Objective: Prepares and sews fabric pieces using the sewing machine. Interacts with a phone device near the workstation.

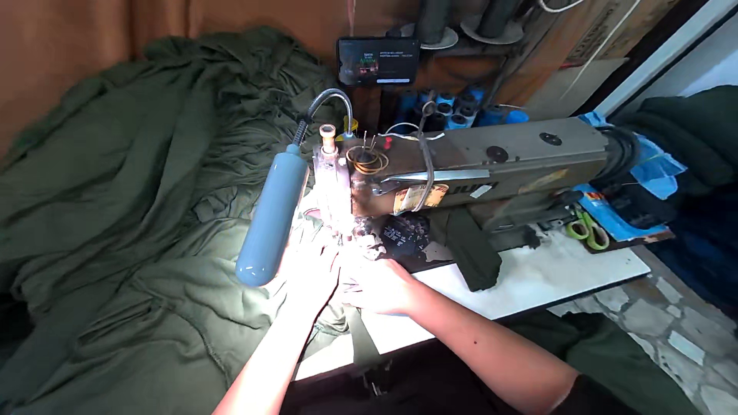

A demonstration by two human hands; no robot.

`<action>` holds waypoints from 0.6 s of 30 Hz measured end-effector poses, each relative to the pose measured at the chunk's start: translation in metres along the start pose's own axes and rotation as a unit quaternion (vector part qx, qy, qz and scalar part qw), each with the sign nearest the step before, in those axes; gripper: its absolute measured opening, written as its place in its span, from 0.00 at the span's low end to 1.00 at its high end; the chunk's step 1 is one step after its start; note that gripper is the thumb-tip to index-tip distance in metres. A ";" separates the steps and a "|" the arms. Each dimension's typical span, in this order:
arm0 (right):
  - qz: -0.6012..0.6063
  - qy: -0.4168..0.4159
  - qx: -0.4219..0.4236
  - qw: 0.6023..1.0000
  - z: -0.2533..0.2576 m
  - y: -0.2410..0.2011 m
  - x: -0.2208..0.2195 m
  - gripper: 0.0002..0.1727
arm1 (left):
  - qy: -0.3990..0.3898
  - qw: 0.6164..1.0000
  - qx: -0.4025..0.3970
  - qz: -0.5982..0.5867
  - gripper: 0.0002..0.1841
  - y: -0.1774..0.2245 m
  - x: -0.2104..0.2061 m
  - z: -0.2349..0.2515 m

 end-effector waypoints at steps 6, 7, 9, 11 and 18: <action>0.045 0.006 -0.057 0.997 0.002 0.001 0.001 0.29 | -0.007 1.000 0.019 -0.012 0.15 -0.003 -0.002 0.008; 0.049 0.004 -0.053 0.997 -0.001 0.002 0.001 0.27 | -0.001 1.000 0.018 -0.012 0.15 -0.002 -0.002 0.008; 0.054 0.031 0.012 0.998 -0.022 -0.001 0.004 0.22 | -0.082 0.996 0.039 -0.010 0.17 0.007 0.014 0.013; 0.051 0.192 0.197 0.960 -0.066 -0.006 0.018 0.13 | -0.196 0.977 0.078 -0.024 0.20 0.021 0.035 0.021; -0.205 0.528 0.113 0.816 -0.163 0.047 0.213 0.17 | 0.089 0.994 0.062 -0.001 0.20 -0.022 -0.039 -0.018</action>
Point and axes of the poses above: each hand's wrist, its own z-axis towards the middle knuckle, its own x-axis out of the back of the hand, y = z × x, the point moved 4 cm from there along z, towards the middle knuckle, and after that the axes turned 8 degrees about z, right-handed, at the moved point
